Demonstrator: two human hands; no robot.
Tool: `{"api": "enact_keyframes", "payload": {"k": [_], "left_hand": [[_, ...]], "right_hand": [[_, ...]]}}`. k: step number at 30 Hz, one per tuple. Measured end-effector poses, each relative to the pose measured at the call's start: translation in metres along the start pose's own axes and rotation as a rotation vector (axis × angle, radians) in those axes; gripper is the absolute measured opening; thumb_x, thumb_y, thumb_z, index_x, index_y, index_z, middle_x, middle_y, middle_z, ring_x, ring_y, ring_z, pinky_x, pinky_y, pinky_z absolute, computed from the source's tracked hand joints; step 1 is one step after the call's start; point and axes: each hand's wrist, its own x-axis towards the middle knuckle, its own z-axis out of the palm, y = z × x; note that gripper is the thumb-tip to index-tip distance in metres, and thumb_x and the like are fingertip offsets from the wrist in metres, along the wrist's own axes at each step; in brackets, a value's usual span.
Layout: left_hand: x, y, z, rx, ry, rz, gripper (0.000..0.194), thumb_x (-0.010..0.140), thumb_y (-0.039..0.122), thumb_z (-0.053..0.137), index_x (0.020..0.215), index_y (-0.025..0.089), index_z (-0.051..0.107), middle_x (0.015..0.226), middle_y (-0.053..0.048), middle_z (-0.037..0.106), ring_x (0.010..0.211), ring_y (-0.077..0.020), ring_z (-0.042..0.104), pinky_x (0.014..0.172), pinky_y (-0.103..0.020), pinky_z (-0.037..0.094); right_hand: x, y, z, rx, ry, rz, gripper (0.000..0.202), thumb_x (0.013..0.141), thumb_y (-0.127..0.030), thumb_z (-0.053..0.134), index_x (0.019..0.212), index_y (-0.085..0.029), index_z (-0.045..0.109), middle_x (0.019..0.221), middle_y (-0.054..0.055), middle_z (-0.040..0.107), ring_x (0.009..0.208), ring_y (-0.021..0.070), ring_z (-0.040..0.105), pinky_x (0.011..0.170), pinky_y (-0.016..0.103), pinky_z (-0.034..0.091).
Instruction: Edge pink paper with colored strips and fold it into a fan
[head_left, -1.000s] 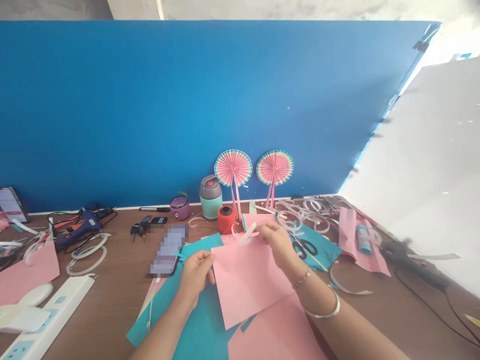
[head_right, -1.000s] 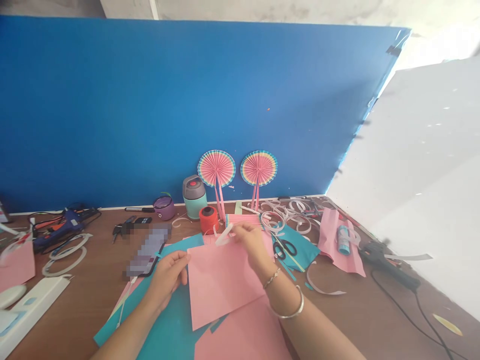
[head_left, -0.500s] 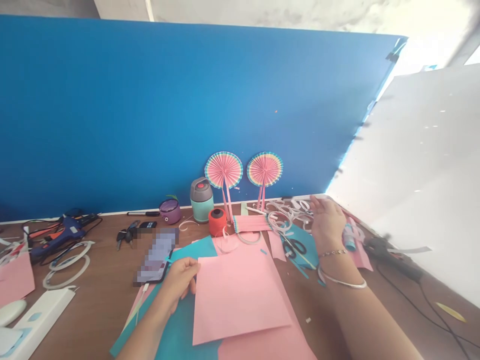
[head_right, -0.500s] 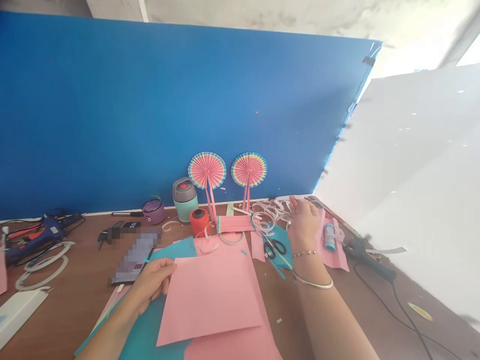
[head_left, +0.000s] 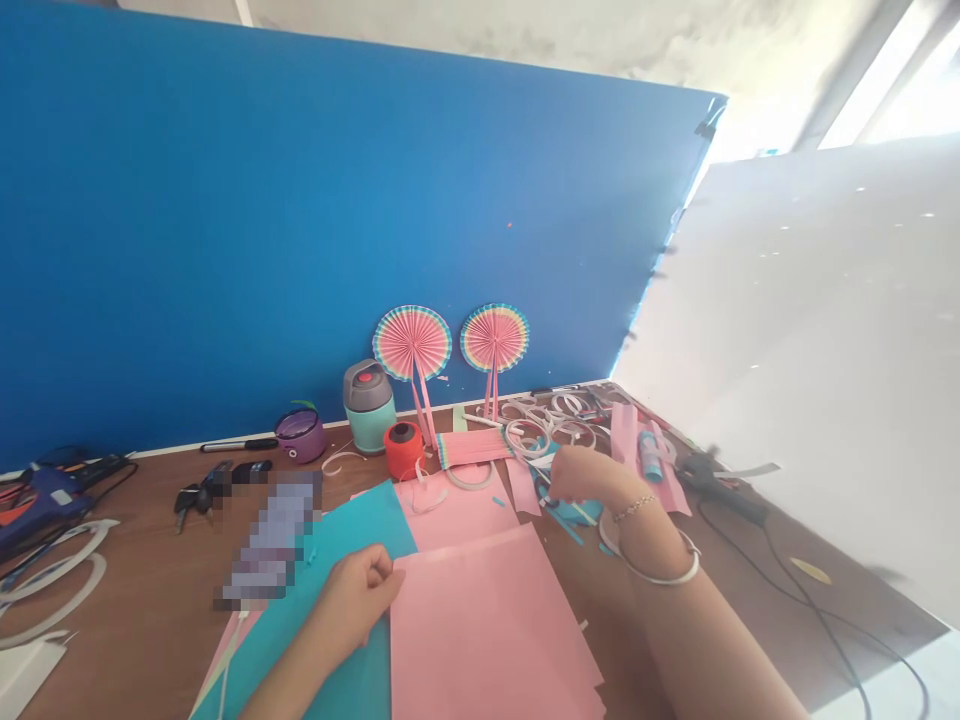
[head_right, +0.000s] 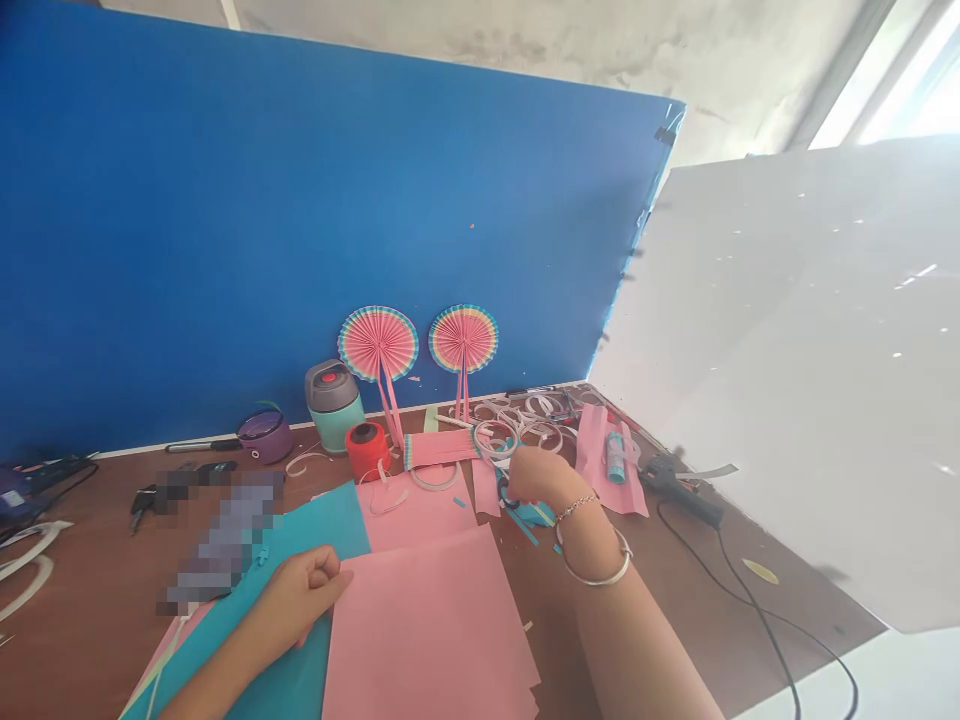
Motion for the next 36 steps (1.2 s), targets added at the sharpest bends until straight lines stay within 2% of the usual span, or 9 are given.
{"api": "enact_keyframes", "payload": {"k": [4, 10, 16, 20, 24, 26, 30, 33, 36], "left_hand": [[0.004, -0.006, 0.003, 0.056, 0.017, 0.013, 0.032, 0.063, 0.046, 0.055, 0.052, 0.024, 0.034, 0.038, 0.010, 0.036, 0.029, -0.0073, 0.028, 0.033, -0.020, 0.017], [0.005, -0.010, 0.002, 0.120, 0.032, 0.116, 0.027, 0.067, 0.040, 0.052, 0.053, 0.022, 0.036, 0.042, 0.006, 0.044, 0.044, -0.0119, 0.042, 0.045, -0.020, 0.024], [0.008, -0.016, 0.002, 0.195, 0.041, 0.117, 0.025, 0.070, 0.040, 0.049, 0.056, 0.023, 0.037, 0.044, 0.006, 0.044, 0.046, -0.0133, 0.044, 0.047, -0.022, 0.026], [0.008, -0.014, 0.001, 0.232, 0.019, 0.111, 0.024, 0.073, 0.037, 0.047, 0.057, 0.023, 0.036, 0.046, 0.006, 0.043, 0.047, -0.0134, 0.045, 0.048, -0.022, 0.027], [0.002, -0.007, 0.000, 0.388, 0.064, 0.120, 0.018, 0.076, 0.028, 0.046, 0.061, 0.022, 0.039, 0.050, 0.006, 0.041, 0.051, -0.0130, 0.043, 0.049, -0.022, 0.024], [-0.002, -0.004, 0.000, 0.433, 0.117, 0.120, 0.004, 0.075, 0.023, 0.046, 0.071, 0.022, 0.045, 0.056, 0.006, 0.045, 0.054, -0.0135, 0.045, 0.050, -0.022, 0.026], [-0.007, 0.003, 0.001, 0.332, 0.233, 0.185, 0.019, 0.074, 0.021, 0.047, 0.092, 0.022, 0.053, 0.073, 0.003, 0.053, 0.059, -0.0136, 0.047, 0.056, -0.024, 0.033], [-0.011, 0.008, 0.003, 0.071, 0.141, 0.229, 0.031, 0.083, 0.035, 0.044, 0.108, 0.019, 0.055, 0.062, 0.004, 0.048, 0.058, -0.0151, 0.048, 0.057, -0.026, 0.037], [-0.016, 0.012, 0.008, -0.181, -0.066, 0.280, 0.051, 0.089, 0.046, 0.037, 0.130, 0.017, 0.046, 0.064, 0.002, 0.053, 0.062, -0.0154, 0.051, 0.066, -0.028, 0.042]], "right_hand": [[-0.014, 0.000, 0.019, -0.094, 0.043, 0.010, 0.022, 0.056, -0.005, 0.058, 0.041, -0.018, 0.048, 0.046, 0.004, 0.053, 0.056, 0.0229, 0.060, 0.052, 0.029, 0.038], [-0.022, -0.004, 0.039, -0.142, 0.117, 0.037, 0.014, 0.058, -0.004, 0.056, 0.062, -0.017, 0.060, 0.068, 0.010, 0.063, 0.071, 0.0260, 0.064, 0.052, 0.027, 0.037], [-0.025, -0.008, 0.042, -0.119, 0.136, 0.046, 0.019, 0.062, 0.001, 0.050, 0.067, -0.015, 0.061, 0.074, 0.012, 0.064, 0.076, 0.0257, 0.063, 0.056, 0.027, 0.035], [-0.034, 0.002, 0.025, 0.001, 0.002, -0.020, 0.010, 0.061, -0.007, 0.055, 0.061, -0.017, 0.057, 0.061, 0.003, 0.059, 0.059, 0.0162, 0.057, 0.049, 0.023, 0.032], [-0.041, 0.003, 0.015, 0.589, -0.298, -0.403, 0.001, 0.065, -0.017, 0.055, 0.063, -0.017, 0.055, 0.065, -0.002, 0.059, 0.062, 0.0114, 0.054, 0.054, 0.021, 0.037], [-0.041, -0.006, 0.018, 0.833, -0.413, -0.508, 0.004, 0.062, -0.017, 0.057, 0.063, -0.016, 0.053, 0.065, -0.001, 0.059, 0.063, 0.0115, 0.054, 0.056, 0.021, 0.039], [-0.038, -0.034, 0.036, 0.991, -0.479, -0.552, 0.011, 0.060, -0.015, 0.061, 0.064, -0.017, 0.051, 0.055, -0.006, 0.048, 0.049, 0.0062, 0.042, 0.046, 0.019, 0.032], [-0.037, -0.049, 0.051, 1.050, -0.536, -0.577, 0.014, 0.061, -0.018, 0.066, 0.070, -0.016, 0.054, 0.057, -0.006, 0.050, 0.048, 0.0058, 0.041, 0.043, 0.018, 0.030], [-0.039, -0.056, 0.060, 1.112, -0.623, -0.633, 0.016, 0.065, -0.021, 0.069, 0.076, -0.015, 0.060, 0.065, -0.002, 0.059, 0.055, 0.0073, 0.050, 0.049, 0.018, 0.036]]}}
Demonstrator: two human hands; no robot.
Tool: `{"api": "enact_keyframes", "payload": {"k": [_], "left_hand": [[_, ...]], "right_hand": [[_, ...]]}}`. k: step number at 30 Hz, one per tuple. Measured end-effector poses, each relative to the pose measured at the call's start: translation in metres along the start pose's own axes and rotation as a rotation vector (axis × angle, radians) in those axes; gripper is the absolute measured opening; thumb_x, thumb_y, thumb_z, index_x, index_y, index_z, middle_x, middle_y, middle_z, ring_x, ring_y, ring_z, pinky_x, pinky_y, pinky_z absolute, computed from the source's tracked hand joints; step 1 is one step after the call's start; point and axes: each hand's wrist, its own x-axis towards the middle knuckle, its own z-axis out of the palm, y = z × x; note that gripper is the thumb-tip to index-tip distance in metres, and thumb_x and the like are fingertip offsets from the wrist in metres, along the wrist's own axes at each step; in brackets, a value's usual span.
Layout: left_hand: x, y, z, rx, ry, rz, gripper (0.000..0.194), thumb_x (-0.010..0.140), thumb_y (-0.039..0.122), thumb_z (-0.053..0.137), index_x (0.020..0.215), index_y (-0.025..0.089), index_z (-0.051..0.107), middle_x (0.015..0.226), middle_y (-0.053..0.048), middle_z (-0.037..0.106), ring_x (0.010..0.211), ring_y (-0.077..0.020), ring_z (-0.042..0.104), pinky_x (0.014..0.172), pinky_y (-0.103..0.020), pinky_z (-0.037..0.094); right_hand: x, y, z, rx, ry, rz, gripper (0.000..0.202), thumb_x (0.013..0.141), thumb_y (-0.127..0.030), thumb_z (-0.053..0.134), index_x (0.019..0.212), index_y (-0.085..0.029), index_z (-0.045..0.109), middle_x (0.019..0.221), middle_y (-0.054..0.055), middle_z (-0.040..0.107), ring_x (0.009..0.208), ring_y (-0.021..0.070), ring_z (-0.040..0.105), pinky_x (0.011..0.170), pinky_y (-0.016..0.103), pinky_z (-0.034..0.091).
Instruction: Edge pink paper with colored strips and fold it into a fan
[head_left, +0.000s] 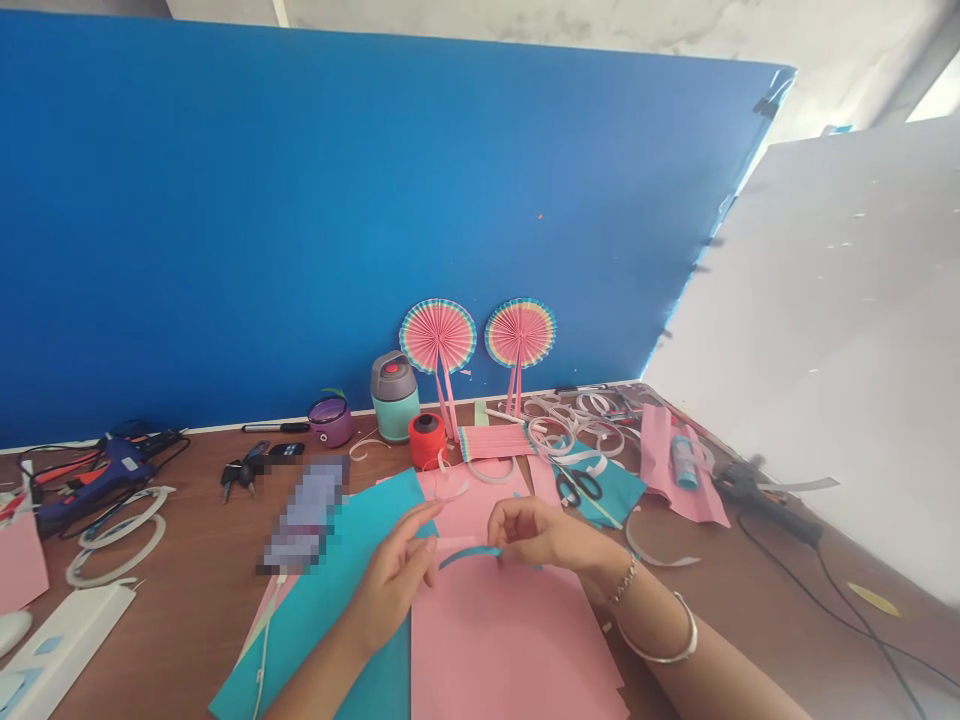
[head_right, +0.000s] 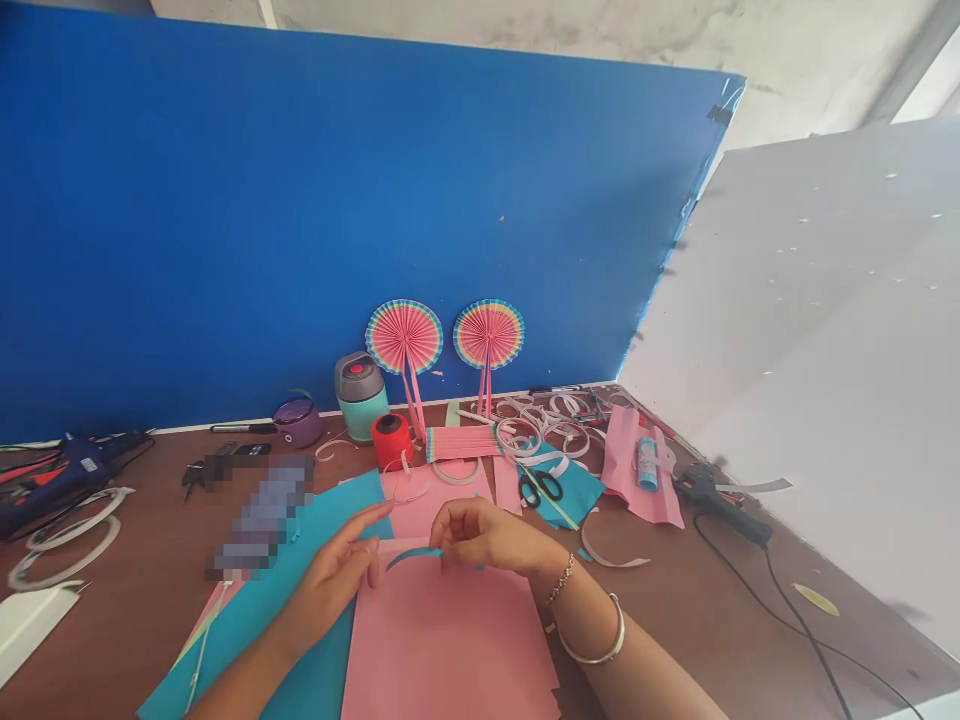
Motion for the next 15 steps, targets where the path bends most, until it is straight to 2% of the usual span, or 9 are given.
{"api": "enact_keyframes", "payload": {"k": [2, 5, 9, 12, 15], "left_hand": [[-0.002, 0.000, 0.003, -0.098, -0.118, 0.015, 0.054, 0.090, 0.049, 0.037, 0.134, 0.019, 0.044, 0.081, -0.004, 0.060, 0.064, -0.0142, 0.053, 0.070, -0.030, 0.044], [-0.003, 0.001, 0.006, -0.127, -0.208, -0.031, 0.052, 0.089, 0.054, 0.037, 0.127, 0.021, 0.052, 0.100, -0.007, 0.060, 0.056, -0.0099, 0.046, 0.062, -0.028, 0.042], [-0.002, 0.006, 0.006, -0.104, -0.247, -0.107, 0.049, 0.085, 0.057, 0.044, 0.110, 0.019, 0.062, 0.085, -0.002, 0.055, 0.054, -0.0085, 0.036, 0.054, -0.024, 0.033], [-0.001, 0.013, 0.007, -0.097, -0.259, -0.139, 0.042, 0.081, 0.054, 0.051, 0.099, 0.019, 0.064, 0.078, 0.000, 0.050, 0.063, -0.0113, 0.039, 0.060, -0.024, 0.034], [0.000, 0.016, 0.008, -0.075, -0.234, -0.143, 0.034, 0.075, 0.052, 0.058, 0.079, 0.018, 0.060, 0.075, 0.001, 0.048, 0.069, -0.0133, 0.042, 0.065, -0.025, 0.034]], "right_hand": [[0.001, 0.002, 0.003, 0.044, -0.036, -0.039, 0.015, 0.069, -0.023, 0.069, 0.079, -0.014, 0.063, 0.072, 0.001, 0.063, 0.063, 0.0096, 0.056, 0.058, 0.021, 0.042], [0.000, 0.003, 0.005, 0.085, -0.050, -0.106, 0.015, 0.073, -0.027, 0.069, 0.079, -0.014, 0.066, 0.078, 0.003, 0.064, 0.075, 0.0130, 0.061, 0.073, 0.026, 0.046], [-0.002, 0.003, 0.003, 0.111, 0.010, -0.145, 0.016, 0.074, -0.030, 0.071, 0.079, -0.014, 0.067, 0.079, 0.003, 0.064, 0.076, 0.0128, 0.061, 0.074, 0.026, 0.047], [-0.003, 0.005, 0.001, 0.123, 0.028, -0.141, 0.018, 0.074, -0.031, 0.071, 0.081, -0.015, 0.066, 0.080, 0.003, 0.065, 0.077, 0.0135, 0.062, 0.074, 0.027, 0.047], [-0.002, 0.008, -0.001, 0.110, 0.031, -0.142, 0.020, 0.074, -0.032, 0.071, 0.084, -0.016, 0.066, 0.082, 0.003, 0.064, 0.079, 0.0145, 0.062, 0.076, 0.028, 0.047]]}}
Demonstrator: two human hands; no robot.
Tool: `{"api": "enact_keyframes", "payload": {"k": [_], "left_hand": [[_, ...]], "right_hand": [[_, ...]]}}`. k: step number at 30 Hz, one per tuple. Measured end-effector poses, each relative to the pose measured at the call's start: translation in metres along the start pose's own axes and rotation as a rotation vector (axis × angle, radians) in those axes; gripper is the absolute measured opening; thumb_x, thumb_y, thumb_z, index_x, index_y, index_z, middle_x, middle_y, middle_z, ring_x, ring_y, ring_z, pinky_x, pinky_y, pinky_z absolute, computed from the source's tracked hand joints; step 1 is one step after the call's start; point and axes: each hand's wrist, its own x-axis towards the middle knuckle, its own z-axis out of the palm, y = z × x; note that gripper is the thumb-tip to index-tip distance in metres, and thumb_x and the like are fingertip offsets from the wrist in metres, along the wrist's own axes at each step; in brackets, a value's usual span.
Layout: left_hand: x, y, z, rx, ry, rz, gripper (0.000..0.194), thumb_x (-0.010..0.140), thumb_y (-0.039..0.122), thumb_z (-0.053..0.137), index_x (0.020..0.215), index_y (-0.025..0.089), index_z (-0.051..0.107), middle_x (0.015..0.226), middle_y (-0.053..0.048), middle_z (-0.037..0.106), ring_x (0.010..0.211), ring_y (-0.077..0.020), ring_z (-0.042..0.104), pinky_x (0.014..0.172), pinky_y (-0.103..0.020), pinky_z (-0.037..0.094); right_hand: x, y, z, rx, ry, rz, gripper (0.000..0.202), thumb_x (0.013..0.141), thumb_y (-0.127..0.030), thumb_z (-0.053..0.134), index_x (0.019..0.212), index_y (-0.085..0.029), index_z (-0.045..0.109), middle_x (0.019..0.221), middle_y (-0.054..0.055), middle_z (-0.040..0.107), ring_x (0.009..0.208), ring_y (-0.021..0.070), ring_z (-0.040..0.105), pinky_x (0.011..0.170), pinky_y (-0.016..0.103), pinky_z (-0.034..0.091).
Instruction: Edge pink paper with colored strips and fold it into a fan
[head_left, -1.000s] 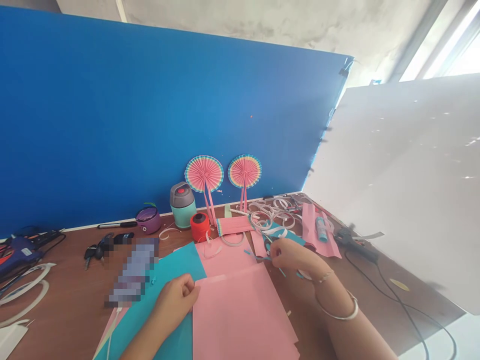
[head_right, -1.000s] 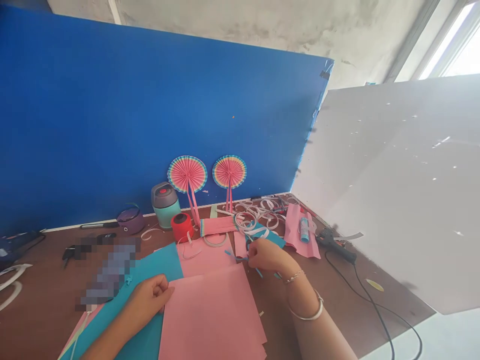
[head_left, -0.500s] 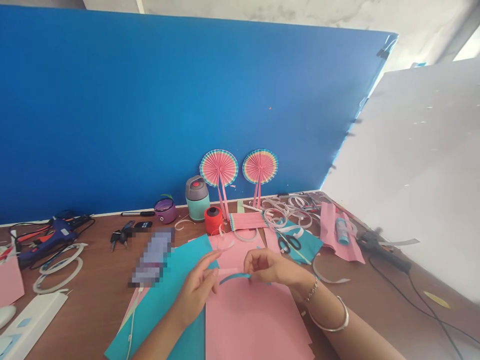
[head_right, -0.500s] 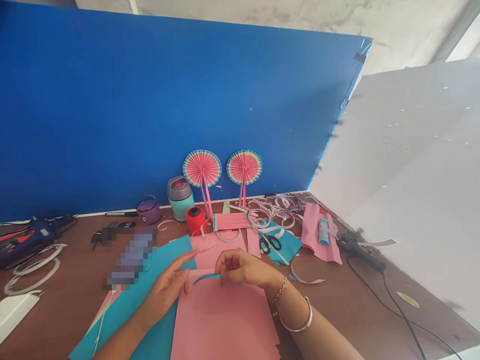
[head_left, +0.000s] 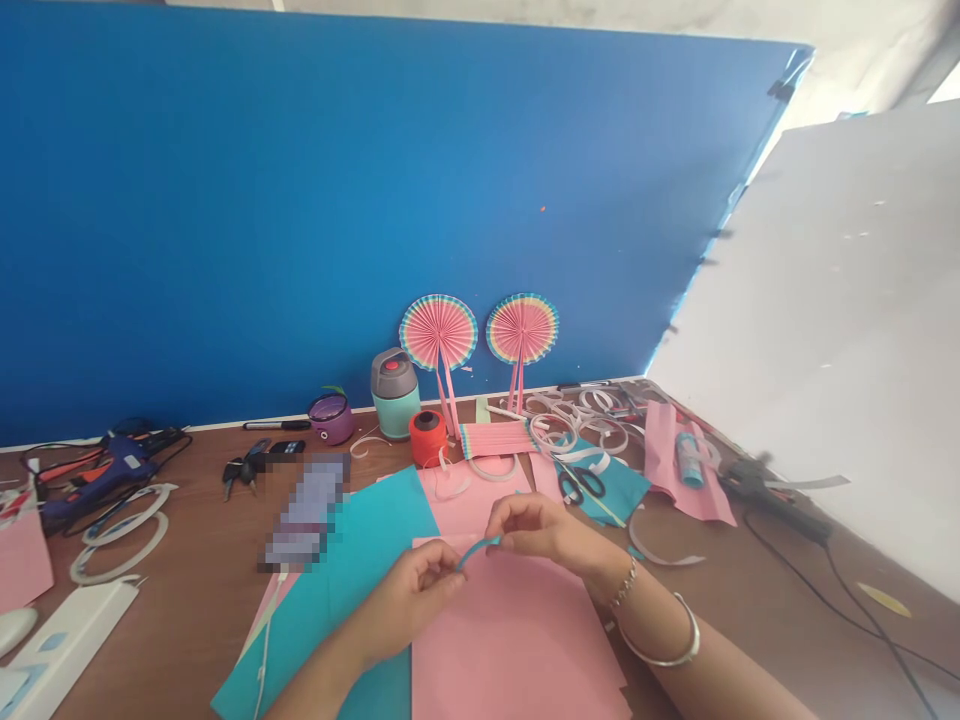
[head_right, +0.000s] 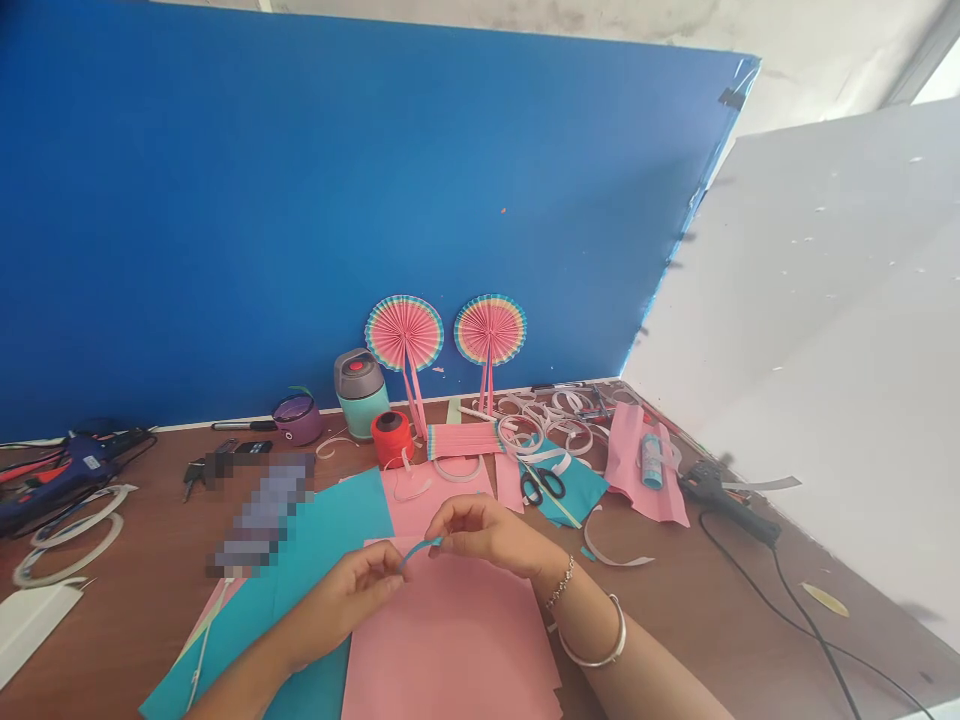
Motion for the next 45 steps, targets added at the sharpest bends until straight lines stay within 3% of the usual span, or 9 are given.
{"api": "enact_keyframes", "payload": {"k": [6, 10, 13, 17, 20, 23, 29, 36, 45], "left_hand": [[0.004, -0.006, -0.014, 0.034, 0.184, -0.049, 0.031, 0.068, 0.049, 0.062, 0.066, 0.019, 0.054, 0.067, 0.003, 0.046, 0.065, -0.0138, 0.042, 0.061, -0.025, 0.034], [0.005, -0.008, -0.028, 0.124, 0.330, 0.011, 0.027, 0.063, 0.045, 0.065, 0.062, 0.019, 0.060, 0.075, 0.001, 0.052, 0.069, -0.0152, 0.046, 0.065, -0.026, 0.037], [0.003, -0.006, -0.032, 0.122, 0.337, -0.021, 0.030, 0.067, 0.048, 0.061, 0.069, 0.019, 0.065, 0.067, 0.001, 0.055, 0.065, -0.0154, 0.048, 0.062, -0.026, 0.038], [0.001, -0.005, -0.029, 0.083, 0.349, -0.154, 0.040, 0.069, 0.052, 0.056, 0.084, 0.017, 0.069, 0.050, 0.005, 0.050, 0.043, -0.0105, 0.038, 0.047, -0.024, 0.030], [0.002, -0.008, -0.025, 0.071, 0.429, -0.164, 0.033, 0.067, 0.048, 0.059, 0.076, 0.017, 0.067, 0.050, 0.004, 0.055, 0.040, -0.0103, 0.040, 0.045, -0.024, 0.032], [0.004, -0.011, -0.023, 0.025, 0.491, -0.132, 0.025, 0.064, 0.044, 0.063, 0.063, 0.019, 0.058, 0.055, 0.001, 0.061, 0.050, -0.0132, 0.053, 0.051, -0.024, 0.041], [0.006, -0.017, -0.026, -0.047, 0.421, -0.150, 0.024, 0.066, 0.042, 0.063, 0.065, 0.018, 0.058, 0.067, -0.004, 0.068, 0.070, -0.0190, 0.066, 0.071, -0.031, 0.052], [0.011, -0.027, -0.023, -0.009, 0.513, -0.172, 0.020, 0.063, 0.036, 0.065, 0.062, 0.019, 0.053, 0.060, -0.004, 0.069, 0.063, -0.0196, 0.067, 0.067, -0.032, 0.053], [0.014, -0.024, -0.025, -0.012, 0.498, -0.185, 0.015, 0.065, 0.032, 0.061, 0.064, 0.019, 0.053, 0.055, -0.001, 0.064, 0.060, -0.0185, 0.066, 0.060, -0.029, 0.053]], "right_hand": [[0.001, 0.006, -0.006, -0.346, 0.177, 0.029, 0.022, 0.072, -0.020, 0.064, 0.093, -0.017, 0.068, 0.080, 0.002, 0.061, 0.072, 0.0122, 0.054, 0.064, 0.023, 0.042], [0.003, 0.009, -0.005, -0.605, 0.242, 0.076, 0.019, 0.071, -0.013, 0.056, 0.083, -0.016, 0.070, 0.081, 0.003, 0.067, 0.065, 0.0110, 0.051, 0.059, 0.022, 0.038], [0.005, 0.011, -0.005, -0.630, 0.264, 0.102, 0.015, 0.072, -0.014, 0.054, 0.076, -0.015, 0.068, 0.074, 0.002, 0.065, 0.060, 0.0100, 0.048, 0.055, 0.021, 0.035], [0.005, 0.013, -0.008, -0.592, 0.259, 0.129, 0.011, 0.074, -0.018, 0.053, 0.072, -0.015, 0.063, 0.066, 0.000, 0.058, 0.058, 0.0095, 0.044, 0.051, 0.021, 0.032], [0.003, 0.013, -0.008, -0.599, 0.255, 0.148, 0.010, 0.074, -0.020, 0.052, 0.070, -0.015, 0.060, 0.067, 0.000, 0.055, 0.057, 0.0094, 0.042, 0.050, 0.021, 0.032], [0.003, 0.015, -0.007, -0.637, 0.281, 0.145, 0.008, 0.073, -0.020, 0.051, 0.068, -0.016, 0.056, 0.071, 0.000, 0.053, 0.059, 0.0099, 0.043, 0.053, 0.021, 0.033], [0.006, 0.029, -0.009, -0.716, 0.312, 0.129, 0.005, 0.068, -0.014, 0.049, 0.064, -0.016, 0.051, 0.075, 0.001, 0.054, 0.065, 0.0116, 0.047, 0.060, 0.023, 0.038], [0.009, 0.042, -0.017, -0.734, 0.351, 0.131, 0.004, 0.065, -0.013, 0.050, 0.064, -0.017, 0.050, 0.077, 0.001, 0.055, 0.066, 0.0118, 0.048, 0.059, 0.023, 0.039], [0.009, 0.037, -0.013, -0.714, 0.343, 0.133, 0.004, 0.066, -0.013, 0.049, 0.064, -0.017, 0.049, 0.076, 0.000, 0.053, 0.064, 0.0109, 0.046, 0.058, 0.022, 0.037]]}}
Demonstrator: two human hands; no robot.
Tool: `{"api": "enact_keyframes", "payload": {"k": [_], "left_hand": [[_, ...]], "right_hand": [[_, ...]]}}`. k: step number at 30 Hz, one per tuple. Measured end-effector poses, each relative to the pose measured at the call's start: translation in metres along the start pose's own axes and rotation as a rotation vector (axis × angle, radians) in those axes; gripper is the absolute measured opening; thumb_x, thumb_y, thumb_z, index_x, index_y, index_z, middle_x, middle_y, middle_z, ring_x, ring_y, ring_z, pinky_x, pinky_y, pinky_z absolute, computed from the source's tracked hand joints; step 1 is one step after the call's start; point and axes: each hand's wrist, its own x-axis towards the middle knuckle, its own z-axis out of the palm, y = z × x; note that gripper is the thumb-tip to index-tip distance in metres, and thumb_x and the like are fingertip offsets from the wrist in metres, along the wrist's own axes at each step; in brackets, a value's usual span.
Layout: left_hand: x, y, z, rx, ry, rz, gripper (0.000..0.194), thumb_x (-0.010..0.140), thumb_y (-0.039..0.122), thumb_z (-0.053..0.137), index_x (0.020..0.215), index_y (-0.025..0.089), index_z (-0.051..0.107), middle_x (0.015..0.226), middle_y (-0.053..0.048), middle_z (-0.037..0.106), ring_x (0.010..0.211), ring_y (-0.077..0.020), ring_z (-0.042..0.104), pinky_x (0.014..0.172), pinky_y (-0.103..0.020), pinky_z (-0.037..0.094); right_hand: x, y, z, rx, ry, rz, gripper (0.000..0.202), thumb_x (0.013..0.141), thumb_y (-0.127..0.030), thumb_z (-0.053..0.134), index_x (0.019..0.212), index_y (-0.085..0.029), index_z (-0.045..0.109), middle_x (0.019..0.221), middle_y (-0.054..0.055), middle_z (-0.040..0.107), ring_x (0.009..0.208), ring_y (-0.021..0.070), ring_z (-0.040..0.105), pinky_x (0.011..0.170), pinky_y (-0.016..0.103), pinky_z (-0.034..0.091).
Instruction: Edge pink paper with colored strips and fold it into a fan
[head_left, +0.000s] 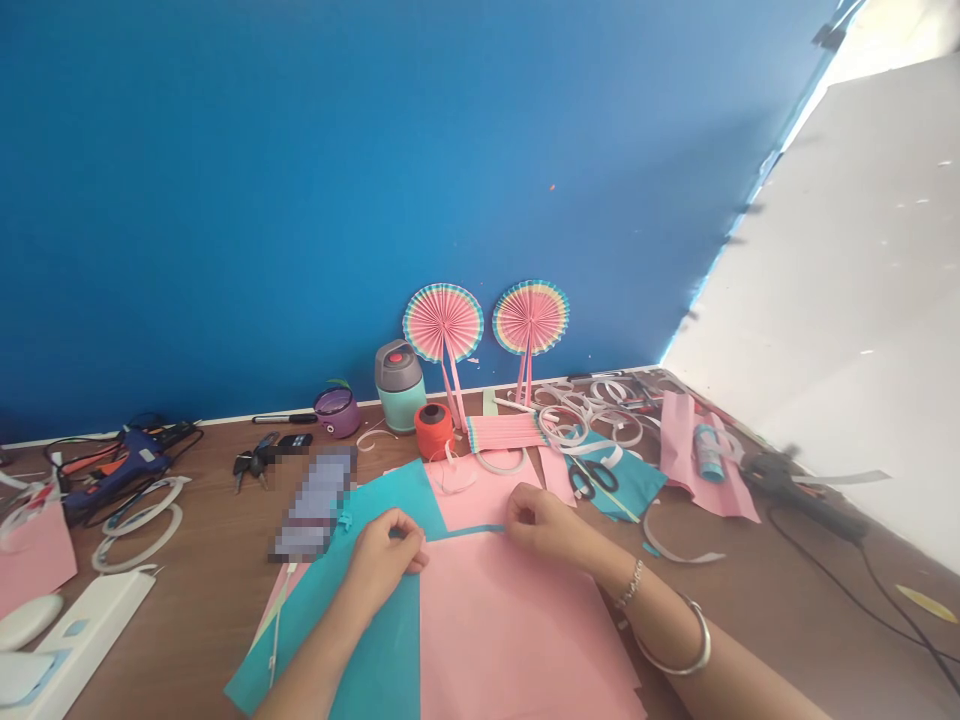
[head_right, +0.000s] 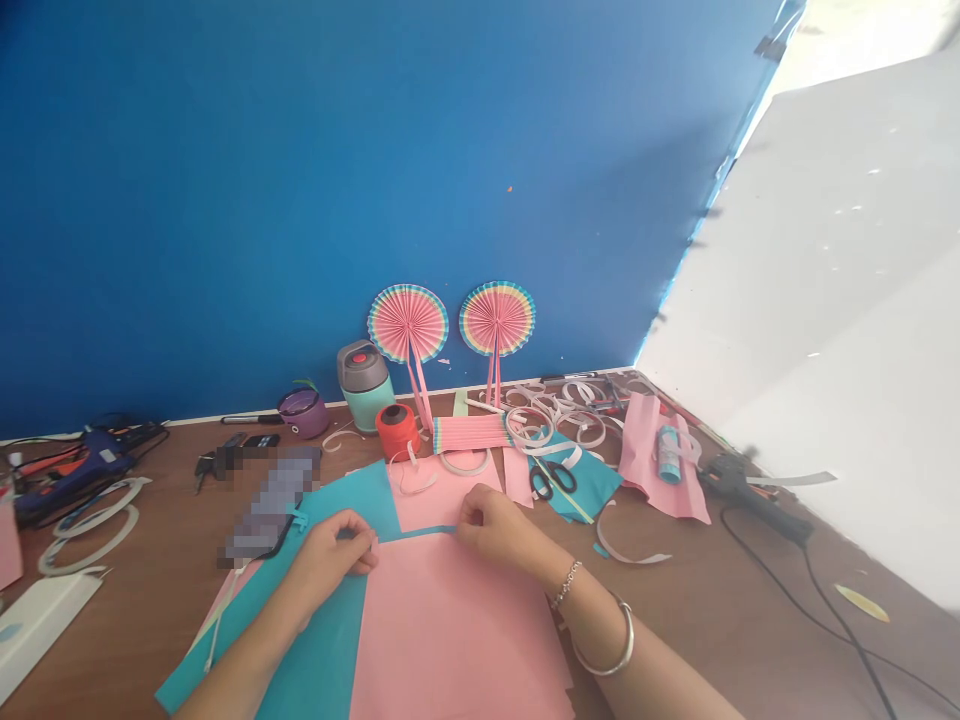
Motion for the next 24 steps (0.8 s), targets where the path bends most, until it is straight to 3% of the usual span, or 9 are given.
{"api": "enact_keyframes", "payload": {"k": [4, 10, 15, 18, 21, 24], "left_hand": [[0.001, 0.000, 0.000, 0.009, -0.025, 0.040, 0.024, 0.062, 0.033, 0.062, 0.079, 0.016, 0.058, 0.072, 0.000, 0.060, 0.058, -0.0164, 0.064, 0.057, -0.029, 0.051], [-0.007, -0.002, 0.008, 0.404, 0.027, 0.189, 0.023, 0.065, 0.024, 0.058, 0.087, 0.019, 0.056, 0.089, -0.002, 0.056, 0.061, -0.0132, 0.056, 0.066, -0.030, 0.047], [-0.014, -0.004, 0.014, 0.497, 0.078, 0.242, 0.020, 0.070, 0.020, 0.051, 0.089, 0.023, 0.046, 0.096, -0.001, 0.055, 0.063, -0.0138, 0.056, 0.065, -0.028, 0.045], [-0.014, -0.003, 0.015, 0.519, 0.066, 0.244, 0.020, 0.071, 0.018, 0.050, 0.090, 0.024, 0.046, 0.096, -0.001, 0.056, 0.062, -0.0137, 0.056, 0.063, -0.028, 0.044], [-0.015, -0.001, 0.014, 0.567, 0.007, 0.267, 0.014, 0.072, 0.016, 0.049, 0.084, 0.023, 0.052, 0.092, -0.001, 0.059, 0.067, -0.0147, 0.058, 0.064, -0.027, 0.043], [-0.018, 0.003, 0.013, 0.614, -0.077, 0.324, 0.018, 0.078, 0.016, 0.044, 0.080, 0.024, 0.061, 0.090, -0.002, 0.061, 0.079, -0.0172, 0.060, 0.067, -0.026, 0.041]], "right_hand": [[0.003, 0.000, -0.002, 0.127, -0.040, 0.054, 0.006, 0.066, -0.017, 0.050, 0.061, -0.016, 0.046, 0.072, -0.001, 0.049, 0.060, 0.0089, 0.041, 0.053, 0.021, 0.033], [0.002, -0.005, -0.006, 0.303, -0.066, 0.162, 0.008, 0.067, -0.022, 0.051, 0.061, -0.017, 0.047, 0.058, -0.005, 0.042, 0.053, 0.0078, 0.035, 0.050, 0.021, 0.028], [-0.002, -0.014, -0.012, 0.475, -0.059, 0.189, 0.014, 0.070, -0.028, 0.055, 0.063, -0.017, 0.050, 0.064, -0.002, 0.052, 0.062, 0.0102, 0.046, 0.062, 0.023, 0.037], [-0.002, -0.014, -0.015, 0.507, -0.085, 0.175, 0.018, 0.071, -0.031, 0.059, 0.065, -0.017, 0.051, 0.063, -0.003, 0.052, 0.059, 0.0093, 0.047, 0.060, 0.023, 0.038], [-0.002, -0.015, -0.020, 0.465, -0.053, 0.129, 0.023, 0.070, -0.035, 0.064, 0.066, -0.017, 0.052, 0.063, -0.002, 0.054, 0.055, 0.0089, 0.048, 0.056, 0.023, 0.041], [-0.003, -0.022, -0.023, 0.456, 0.029, 0.103, 0.026, 0.071, -0.041, 0.065, 0.070, -0.017, 0.053, 0.073, 0.002, 0.061, 0.068, 0.0145, 0.059, 0.058, 0.025, 0.048]]}}
